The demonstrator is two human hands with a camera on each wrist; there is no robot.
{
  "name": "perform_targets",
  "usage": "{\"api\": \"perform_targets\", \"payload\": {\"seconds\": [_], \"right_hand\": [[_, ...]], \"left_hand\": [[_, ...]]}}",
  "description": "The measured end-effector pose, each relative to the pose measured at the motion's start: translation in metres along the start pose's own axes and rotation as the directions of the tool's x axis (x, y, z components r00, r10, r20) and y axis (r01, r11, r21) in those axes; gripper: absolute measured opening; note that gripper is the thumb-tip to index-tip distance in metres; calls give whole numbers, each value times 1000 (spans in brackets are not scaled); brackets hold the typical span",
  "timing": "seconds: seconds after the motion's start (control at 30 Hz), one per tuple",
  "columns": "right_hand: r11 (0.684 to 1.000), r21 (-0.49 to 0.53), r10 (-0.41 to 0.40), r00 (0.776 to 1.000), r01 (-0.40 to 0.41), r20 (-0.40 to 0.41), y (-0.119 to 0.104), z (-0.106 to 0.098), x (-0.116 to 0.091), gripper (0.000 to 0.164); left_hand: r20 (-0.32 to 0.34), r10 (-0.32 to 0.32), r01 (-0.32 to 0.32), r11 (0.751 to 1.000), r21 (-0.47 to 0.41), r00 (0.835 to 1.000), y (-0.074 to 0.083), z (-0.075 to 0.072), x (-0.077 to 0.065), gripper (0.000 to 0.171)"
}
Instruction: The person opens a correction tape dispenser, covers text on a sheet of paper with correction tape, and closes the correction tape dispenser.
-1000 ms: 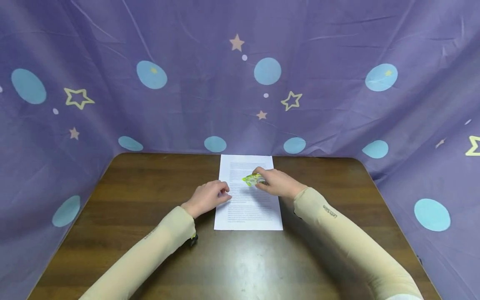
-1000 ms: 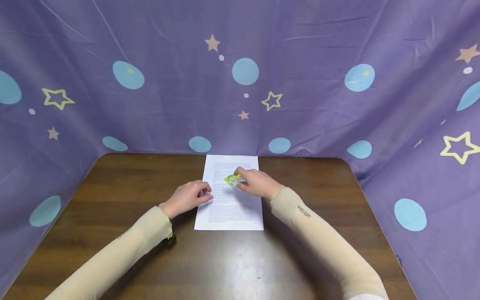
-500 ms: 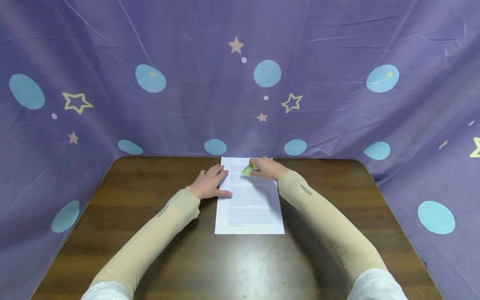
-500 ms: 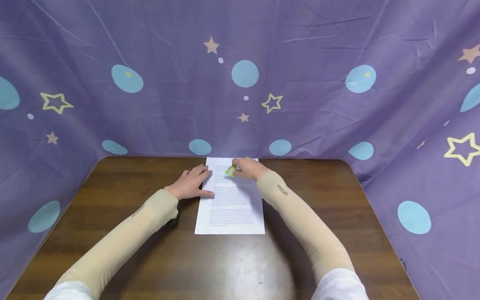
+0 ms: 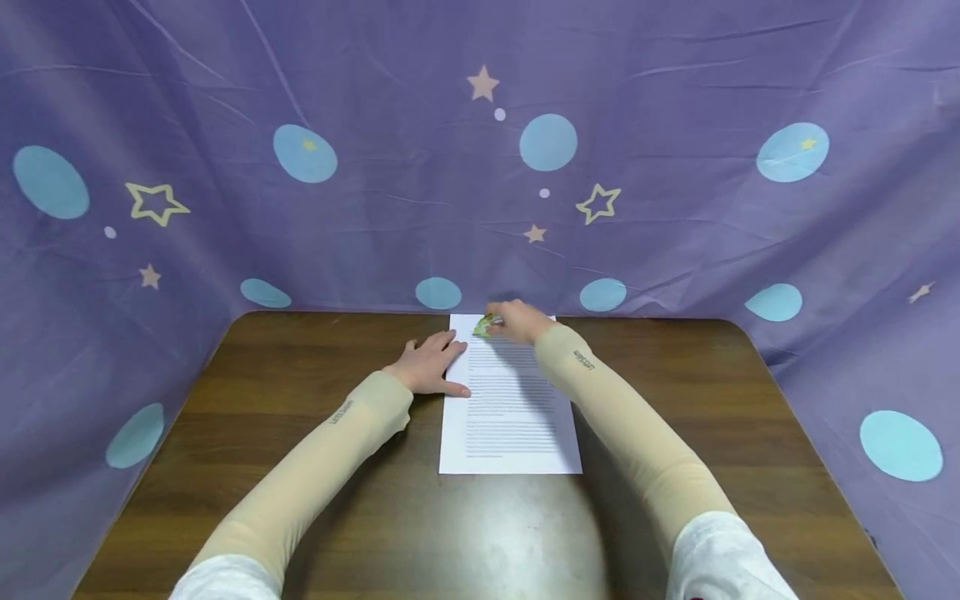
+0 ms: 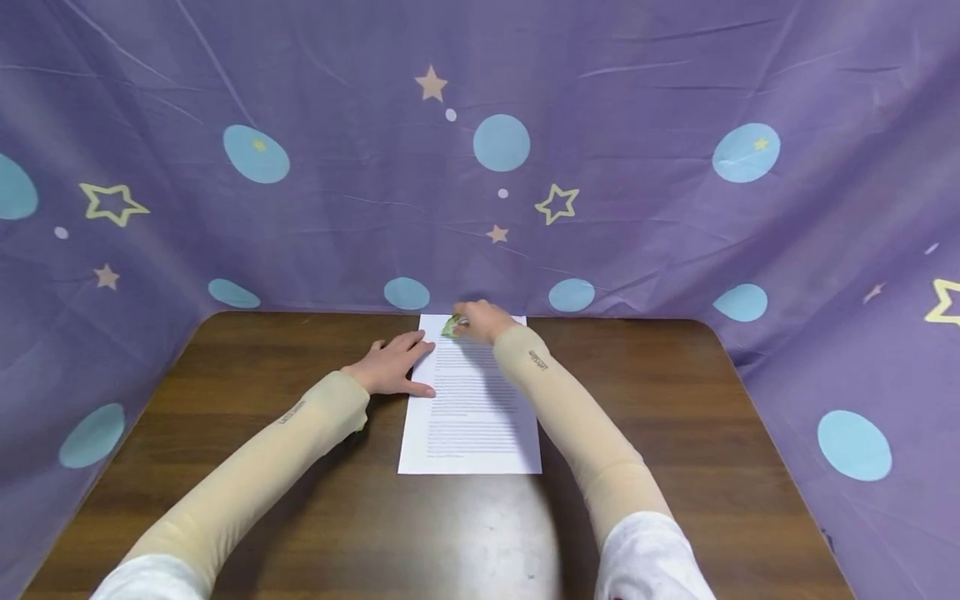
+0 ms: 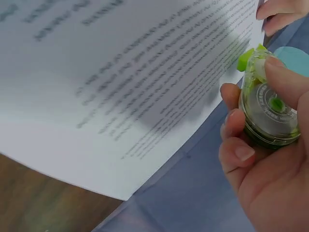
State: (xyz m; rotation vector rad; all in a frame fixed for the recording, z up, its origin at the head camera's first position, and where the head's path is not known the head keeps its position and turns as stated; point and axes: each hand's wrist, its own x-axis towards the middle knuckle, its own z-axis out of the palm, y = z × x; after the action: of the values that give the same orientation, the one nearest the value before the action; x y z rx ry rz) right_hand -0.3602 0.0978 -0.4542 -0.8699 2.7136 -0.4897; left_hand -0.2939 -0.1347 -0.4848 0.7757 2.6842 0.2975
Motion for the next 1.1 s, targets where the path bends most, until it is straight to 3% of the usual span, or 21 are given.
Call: {"api": "perform_targets", "payload": {"seconds": [0.27, 0.7, 1.1], "right_hand": [[999, -46, -3, 1000, 4, 19, -6, -6, 6, 27], [998, -59, 4, 998, 0, 58, -10, -1, 11, 27], [991, -128, 39, 996, -28, 80, -11, -2, 24, 31]], "left_hand": [[31, -4, 4, 1000, -2, 1000, 1, -2, -1, 102], [72, -18, 17, 1000, 10, 997, -8, 11, 11, 107], [85, -20, 20, 1000, -1, 996, -10, 7, 14, 111]]}}
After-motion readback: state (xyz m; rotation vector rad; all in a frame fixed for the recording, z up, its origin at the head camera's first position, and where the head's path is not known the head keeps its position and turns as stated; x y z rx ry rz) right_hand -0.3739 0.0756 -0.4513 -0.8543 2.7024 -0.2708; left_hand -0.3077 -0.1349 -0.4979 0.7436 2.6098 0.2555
